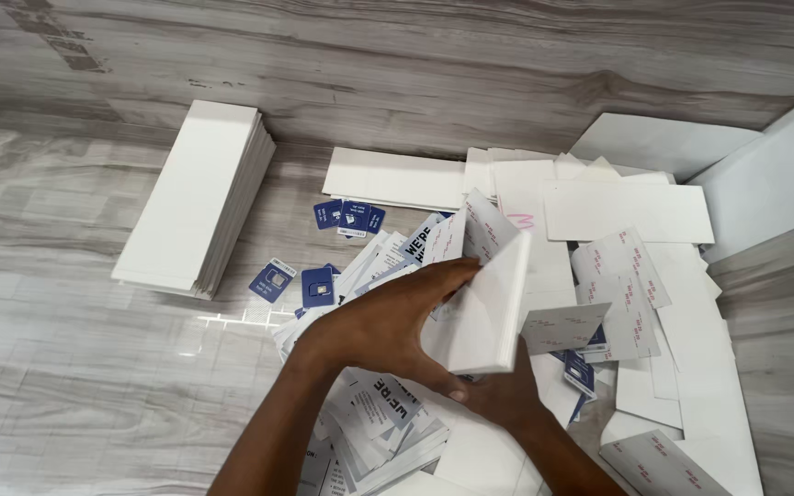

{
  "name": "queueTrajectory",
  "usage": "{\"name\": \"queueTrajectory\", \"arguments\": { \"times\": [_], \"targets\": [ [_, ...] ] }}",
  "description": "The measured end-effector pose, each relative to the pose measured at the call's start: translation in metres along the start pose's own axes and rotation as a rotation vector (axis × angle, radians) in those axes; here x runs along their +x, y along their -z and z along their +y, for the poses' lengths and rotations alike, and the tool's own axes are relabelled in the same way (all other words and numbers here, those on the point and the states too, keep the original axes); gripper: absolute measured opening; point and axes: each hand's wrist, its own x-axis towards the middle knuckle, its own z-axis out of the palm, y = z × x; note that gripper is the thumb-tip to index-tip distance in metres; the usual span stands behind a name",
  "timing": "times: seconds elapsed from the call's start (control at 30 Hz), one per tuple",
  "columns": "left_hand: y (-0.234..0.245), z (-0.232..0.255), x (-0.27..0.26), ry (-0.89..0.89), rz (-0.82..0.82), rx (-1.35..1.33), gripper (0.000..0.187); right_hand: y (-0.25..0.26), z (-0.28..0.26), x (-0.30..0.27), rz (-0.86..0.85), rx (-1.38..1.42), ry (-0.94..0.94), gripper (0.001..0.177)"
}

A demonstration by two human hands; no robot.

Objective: The person repeatedly picks up small white paper sheets from a scattered pile on a tiled floor and stacks them into a neat pile on the left. The hands handle the sheets one at a time or in small groups, aligning them before placing them onto the growing stack.

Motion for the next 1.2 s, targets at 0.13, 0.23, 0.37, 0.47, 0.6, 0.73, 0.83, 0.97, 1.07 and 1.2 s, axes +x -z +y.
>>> {"name": "queueTrajectory", "arguments": {
  "times": [0.13,0.23,0.37,0.47,0.6,0.73,0.83,0.97,1.07,1.2],
  "targets": [
    [-0.005,0.003,0.000,-0.127,0.054,-0.001,0.122,0.000,-0.003,-0.006,0.090,-0.182,0.234,0.098],
    [-0.004,0.006,-0.002,-0.147,0.102,-0.076,0.115,0.006,-0.019,0.001,0.001,-0.269,0.170,0.095],
    [0.009,0.007,-0.006,-0.096,0.269,-0.009,0.109,0.006,-0.050,0.010,-0.007,-0.127,0.305,0.093],
    [0.021,0.003,-0.014,-0.027,0.513,0.003,0.112,0.000,-0.069,0.017,0.052,-0.265,0.342,0.077],
    [0.043,-0.006,-0.026,0.061,0.909,0.358,0.105,-0.001,-0.080,0.023,0.070,-0.285,0.227,0.053],
    [0.068,-0.017,-0.049,0.239,1.201,0.628,0.102,-0.004,-0.081,0.021,0.084,-0.301,0.216,0.042],
    [0.091,-0.024,-0.067,0.480,1.274,0.855,0.108,-0.004,-0.077,0.024,0.086,-0.273,0.183,0.033],
    [0.128,-0.042,-0.080,0.858,1.118,0.742,0.095,-0.006,-0.075,0.023,0.079,-0.269,0.160,0.027],
    [0.140,-0.058,-0.082,0.929,1.107,0.769,0.094,-0.005,-0.075,0.019,0.068,-0.243,0.128,0.026],
    [0.159,-0.074,-0.072,0.971,1.039,0.804,0.096,-0.004,-0.076,0.024,0.087,-0.255,0.164,0.025]
  ]
}}
